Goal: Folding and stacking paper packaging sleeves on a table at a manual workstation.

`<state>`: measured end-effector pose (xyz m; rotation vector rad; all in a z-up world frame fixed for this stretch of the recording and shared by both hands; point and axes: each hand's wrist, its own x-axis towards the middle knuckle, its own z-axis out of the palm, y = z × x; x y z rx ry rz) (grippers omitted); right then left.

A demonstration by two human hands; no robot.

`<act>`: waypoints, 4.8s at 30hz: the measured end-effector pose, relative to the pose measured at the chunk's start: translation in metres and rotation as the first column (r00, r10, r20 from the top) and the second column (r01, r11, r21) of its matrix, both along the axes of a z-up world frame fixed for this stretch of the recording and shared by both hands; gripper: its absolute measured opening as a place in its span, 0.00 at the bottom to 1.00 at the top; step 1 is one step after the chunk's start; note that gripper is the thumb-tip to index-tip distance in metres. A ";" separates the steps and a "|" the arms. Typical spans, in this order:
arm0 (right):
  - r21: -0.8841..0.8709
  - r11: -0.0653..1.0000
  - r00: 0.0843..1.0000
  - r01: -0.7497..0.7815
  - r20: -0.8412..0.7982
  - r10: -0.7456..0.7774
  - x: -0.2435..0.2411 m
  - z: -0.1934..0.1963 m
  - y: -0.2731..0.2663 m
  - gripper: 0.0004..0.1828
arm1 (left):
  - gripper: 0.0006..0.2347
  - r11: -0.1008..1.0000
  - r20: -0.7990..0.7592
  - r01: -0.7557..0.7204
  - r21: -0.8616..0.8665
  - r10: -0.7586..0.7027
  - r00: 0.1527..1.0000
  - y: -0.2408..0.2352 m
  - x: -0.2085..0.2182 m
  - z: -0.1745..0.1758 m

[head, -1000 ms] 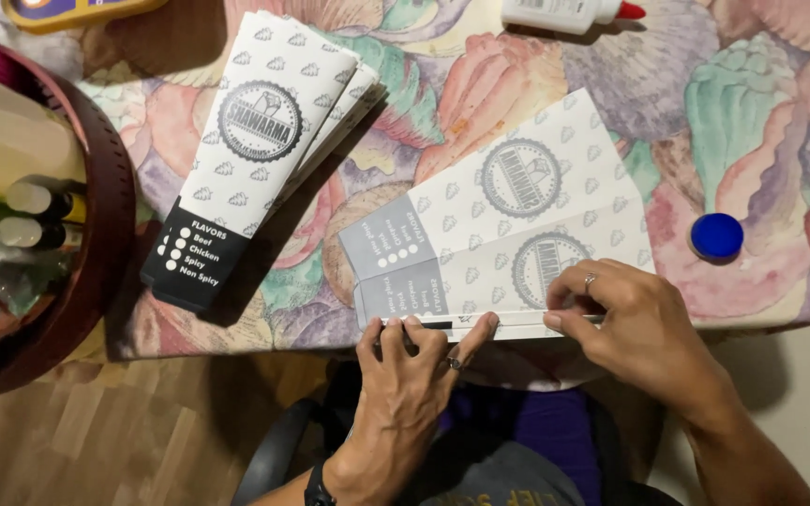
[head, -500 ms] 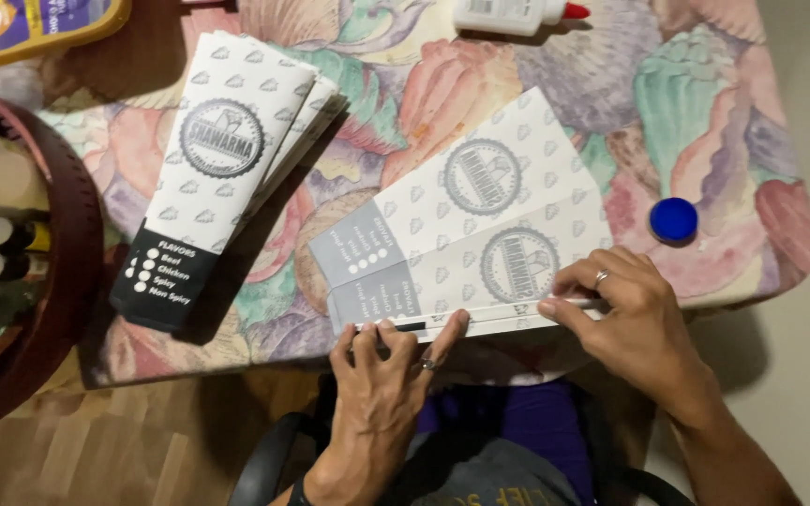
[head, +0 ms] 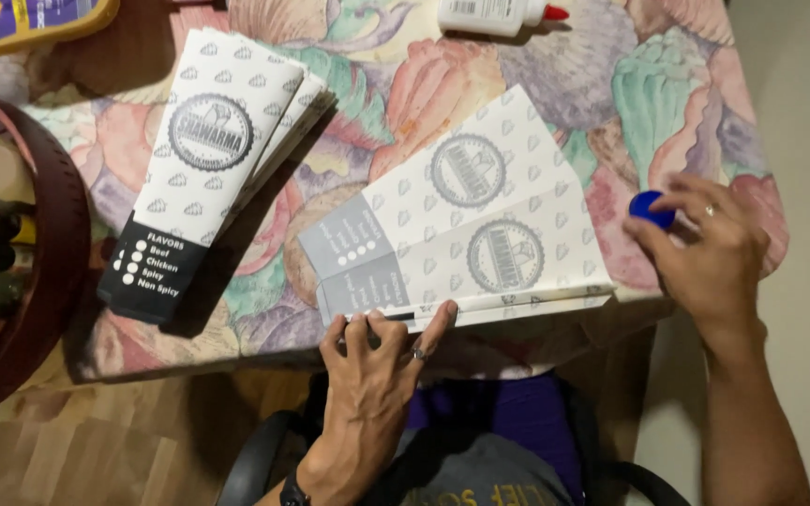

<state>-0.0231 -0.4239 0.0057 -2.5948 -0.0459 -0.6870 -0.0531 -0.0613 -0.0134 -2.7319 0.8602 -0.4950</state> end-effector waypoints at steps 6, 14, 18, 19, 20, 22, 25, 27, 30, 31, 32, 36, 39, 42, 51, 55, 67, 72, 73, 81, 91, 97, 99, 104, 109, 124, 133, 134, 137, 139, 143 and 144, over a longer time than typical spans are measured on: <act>0.050 0.960 0.960 -0.275 0.070 0.272 -0.010 0.038 0.074 0.12 | 0.40 1.000 -0.068 0.001 -0.009 -0.002 0.998 0.001 0.000 -0.001; 0.076 0.887 0.885 -0.456 -0.066 0.461 -0.022 0.017 0.081 0.15 | 0.31 0.990 -0.046 0.017 -0.137 -0.023 0.999 0.001 0.002 0.004; 0.139 0.933 0.937 -0.333 -0.064 0.344 -0.034 0.030 0.062 0.15 | 0.33 0.987 -0.064 0.009 -0.160 -0.020 0.998 0.001 0.002 0.000; 0.110 0.941 0.942 -0.321 -0.061 0.329 -0.034 0.029 0.064 0.15 | 0.34 0.990 -0.079 0.010 -0.143 -0.022 0.997 0.001 0.001 0.000; 0.081 0.948 0.948 -0.308 -0.057 0.313 -0.035 0.028 0.065 0.14 | 0.35 0.992 -0.094 0.012 -0.126 -0.024 0.995 0.001 0.001 0.001; 0.116 0.906 0.911 -0.407 -0.025 0.413 -0.026 0.014 0.102 0.15 | 0.30 0.986 -0.061 0.017 -0.164 -0.028 0.998 -0.001 0.003 0.003; 0.169 0.826 0.838 -0.538 0.004 0.546 -0.022 0.006 0.122 0.18 | 0.28 0.985 -0.064 0.015 -0.170 -0.026 0.998 -0.002 0.002 0.006; 0.191 0.796 0.810 -0.574 -0.003 0.586 -0.027 0.010 0.107 0.19 | 0.30 0.990 -0.101 0.004 -0.138 -0.018 0.995 -0.001 0.002 0.004; 0.019 0.953 0.952 -0.302 -0.055 0.302 -0.042 0.019 0.064 0.11 | 0.30 0.983 -0.009 0.011 -0.183 -0.013 1.000 -0.001 0.004 0.003; 0.061 0.965 0.965 -0.255 -0.044 0.257 -0.045 0.017 0.054 0.12 | 0.29 0.983 -0.041 0.014 -0.183 -0.022 0.999 -0.001 0.004 0.004; 0.104 0.973 0.977 -0.207 -0.036 0.212 -0.049 0.016 0.044 0.13 | 0.28 0.983 -0.074 0.017 -0.184 -0.031 0.997 -0.001 0.003 0.005; 0.058 0.968 0.969 -0.246 -0.016 0.247 -0.033 0.011 0.081 0.14 | 0.31 0.989 -0.086 0.020 -0.144 -0.033 0.996 0.002 0.003 0.000; 0.136 0.839 0.848 -0.527 0.019 0.530 -0.014 0.008 0.129 0.14 | 0.26 0.959 -0.073 0.042 -0.281 -0.065 0.995 0.002 0.004 -0.005; 0.148 0.718 0.729 -0.680 0.035 0.683 0.000 0.003 0.154 0.17 | 0.19 0.930 0.073 0.039 -0.365 -0.013 0.997 -0.001 0.007 -0.013; 0.121 0.790 0.790 -0.602 -0.057 0.611 -0.001 0.022 0.141 0.17 | 0.25 0.884 -0.027 0.025 -0.466 -0.042 0.999 0.003 0.002 -0.020; 0.207 0.733 0.742 -0.648 -0.048 0.669 0.008 0.003 0.178 0.27 | 0.28 0.866 -0.021 0.025 -0.499 -0.042 0.999 0.002 0.002 -0.018; -0.196 0.864 0.854 -0.464 0.161 0.496 -0.023 -0.009 0.152 0.11 | 0.19 0.692 0.110 0.079 -0.718 0.001 0.994 -0.008 0.009 -0.016; -0.235 0.882 0.854 -0.409 0.240 0.461 -0.024 -0.019 0.152 0.07 | 0.11 0.486 0.189 0.279 -0.828 -0.227 0.955 -0.027 0.018 0.000; -0.240 0.877 0.854 -0.416 0.227 0.468 -0.024 -0.018 0.150 0.08 | 0.11 0.483 0.200 0.292 -0.825 -0.234 0.952 -0.023 0.019 0.000; -0.228 0.869 0.843 -0.438 0.233 0.486 -0.023 -0.028 0.141 0.13 | 0.31 0.579 0.147 0.180 -0.795 -0.104 0.984 0.056 0.021 -0.016; -0.249 0.855 0.840 -0.456 0.197 0.505 -0.023 -0.026 0.138 0.11 | 0.05 0.389 0.151 0.266 -0.882 -0.301 0.942 -0.009 0.020 -0.002; -0.261 0.854 0.847 -0.451 0.177 0.501 -0.022 -0.022 0.136 0.12 | 0.12 0.519 0.145 0.146 -0.842 -0.044 0.989 0.067 0.041 -0.021; -0.258 0.853 0.846 -0.454 0.176 0.503 -0.023 -0.021 0.137 0.12 | 0.11 0.554 0.128 0.097 -0.827 0.018 0.992 0.083 0.048 -0.019; -0.288 0.838 0.855 -0.464 0.101 0.509 -0.024 -0.009 0.138 0.14 | 0.11 0.637 -0.005 0.027 -0.771 -0.048 0.999 0.083 0.050 -0.005; -0.287 0.836 0.855 -0.468 0.090 0.510 -0.019 -0.004 0.142 0.12 | 0.01 0.609 0.065 0.305 -0.732 -0.383 0.921 0.073 0.056 0.021; -0.369 0.754 0.802 -0.543 0.038 0.596 -0.001 0.014 0.142 0.10 | 0.17 0.852 -0.144 0.522 -0.035 -0.521 0.841 0.066 0.071 0.051; -0.537 0.673 0.749 -0.508 0.110 0.653 0.007 0.028 0.154 0.01 | 0.03 0.785 0.282 0.503 -0.360 -0.423 0.861 0.053 0.065 0.067; -0.567 0.660 0.734 -0.492 0.137 0.665 0.008 0.029 0.157 0.04 | 0.05 0.755 0.393 0.512 -0.410 -0.360 0.846 0.050 0.062 0.063; -0.540 0.672 0.719 -0.507 0.165 0.675 0.010 0.025 0.156 0.03 | 0.07 0.653 0.340 0.491 -0.577 -0.355 0.871 0.034 0.034 0.052; -0.523 0.672 0.712 -0.525 0.163 0.683 0.013 0.025 0.154 0.02 | 0.07 0.630 0.280 0.449 -0.634 -0.354 0.892 0.029 0.027 0.033; -0.331 0.701 0.705 -0.631 0.131 0.697 0.023 0.019 0.135 0.03 | 0.09 0.627 0.248 0.392 -0.673 -0.308 0.918 0.026 0.021 0.017; -0.331 0.700 0.704 -0.633 0.131 0.698 0.022 0.019 0.121 0.03 | 0.09 0.627 0.248 0.391 -0.674 -0.307 0.919 0.026 0.020 0.017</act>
